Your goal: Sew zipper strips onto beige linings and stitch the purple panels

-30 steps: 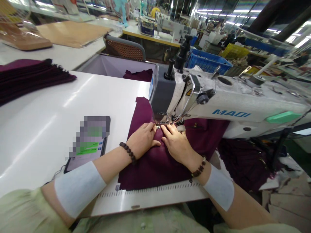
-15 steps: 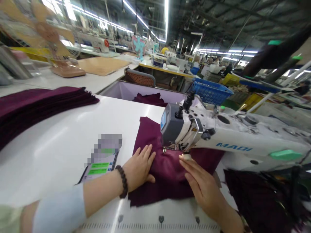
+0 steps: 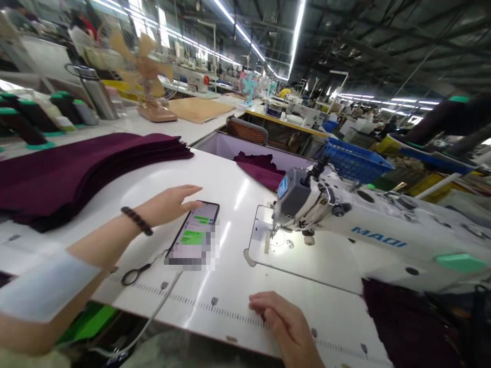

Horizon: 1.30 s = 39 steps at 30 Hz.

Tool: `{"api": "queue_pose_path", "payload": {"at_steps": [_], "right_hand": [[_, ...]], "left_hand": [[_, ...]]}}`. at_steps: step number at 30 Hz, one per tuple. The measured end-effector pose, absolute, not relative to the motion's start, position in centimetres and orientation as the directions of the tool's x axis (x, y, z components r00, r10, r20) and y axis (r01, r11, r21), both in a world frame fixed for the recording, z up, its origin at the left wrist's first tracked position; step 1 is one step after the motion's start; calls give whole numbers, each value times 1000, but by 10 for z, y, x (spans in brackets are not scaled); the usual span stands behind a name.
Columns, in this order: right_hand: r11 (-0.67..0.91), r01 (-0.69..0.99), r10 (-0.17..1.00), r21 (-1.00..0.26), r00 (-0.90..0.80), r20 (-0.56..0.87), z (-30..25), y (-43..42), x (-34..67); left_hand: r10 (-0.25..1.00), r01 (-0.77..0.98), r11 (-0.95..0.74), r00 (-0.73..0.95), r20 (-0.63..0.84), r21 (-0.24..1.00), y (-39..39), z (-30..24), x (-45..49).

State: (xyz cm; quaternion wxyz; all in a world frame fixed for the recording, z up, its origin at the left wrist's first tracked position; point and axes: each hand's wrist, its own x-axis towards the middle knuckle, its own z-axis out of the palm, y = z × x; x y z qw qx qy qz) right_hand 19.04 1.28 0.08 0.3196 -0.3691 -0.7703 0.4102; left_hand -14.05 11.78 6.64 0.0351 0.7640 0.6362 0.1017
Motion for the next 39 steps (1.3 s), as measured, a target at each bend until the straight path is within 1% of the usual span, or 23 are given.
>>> {"api": "queue_pose_path", "payload": {"at_steps": [3, 5, 6, 7, 9, 12, 14, 16, 18, 20, 24, 27, 29, 31, 36, 39], "right_hand": [[300, 285, 844, -910, -523, 115, 0, 11, 173], [326, 325, 857, -888, -498, 132, 1, 14, 163], [371, 360, 854, -856, -493, 163, 3, 17, 158], [438, 405, 840, -803, -503, 204, 7, 20, 151], [583, 498, 778, -642, -570, 264, 18, 26, 135], [737, 554, 665, -387, -697, 267, 36, 37, 104], [793, 539, 607, -282, -735, 303, 41, 44, 87], [824, 516, 566, -234, -732, 379, 35, 50, 76], [841, 492, 539, -226, -720, 437, 21, 56, 72], [848, 472, 529, -241, -722, 446, 7, 60, 74], [843, 467, 538, -267, -742, 400, -6, 64, 78], [834, 481, 551, -271, -751, 364, -5, 65, 78], [827, 491, 561, -273, -751, 348, -4, 65, 78], [827, 491, 561, -273, -753, 344, -3, 65, 77], [833, 479, 551, -276, -761, 341, -2, 65, 77], [828, 483, 558, -284, -758, 338, -2, 66, 76]], "left_hand": [[987, 953, -122, 87, 135, 276, 66, 52, -163], [989, 949, -72, 29, 143, 306, 40, 40, -165], [988, 947, -55, 7, 152, 317, 31, 35, -164], [986, 944, -43, -12, 165, 327, 23, 30, -162], [980, 938, -29, -41, 195, 344, 15, 21, -160], [968, 929, -47, -48, 244, 368, 12, 7, -165], [961, 911, -77, -40, 274, 404, 13, 0, -170], [963, 876, -93, -41, 265, 473, 15, -1, -172], [970, 825, -86, -57, 234, 559, 19, 4, -171], [976, 760, -59, -92, 198, 647, 26, 13, -168], [970, 598, 15, -203, 134, 802, 50, 24, -163], [941, 528, 14, -293, 167, 849, 64, 19, -166], [933, 522, 13, -314, 178, 853, 67, 13, -169], [932, 554, 19, -311, 186, 832, 67, 9, -172], [933, 710, -12, -246, 264, 704, 63, 6, -175], [931, 761, -62, -189, 313, 646, 64, 6, -174]]}}
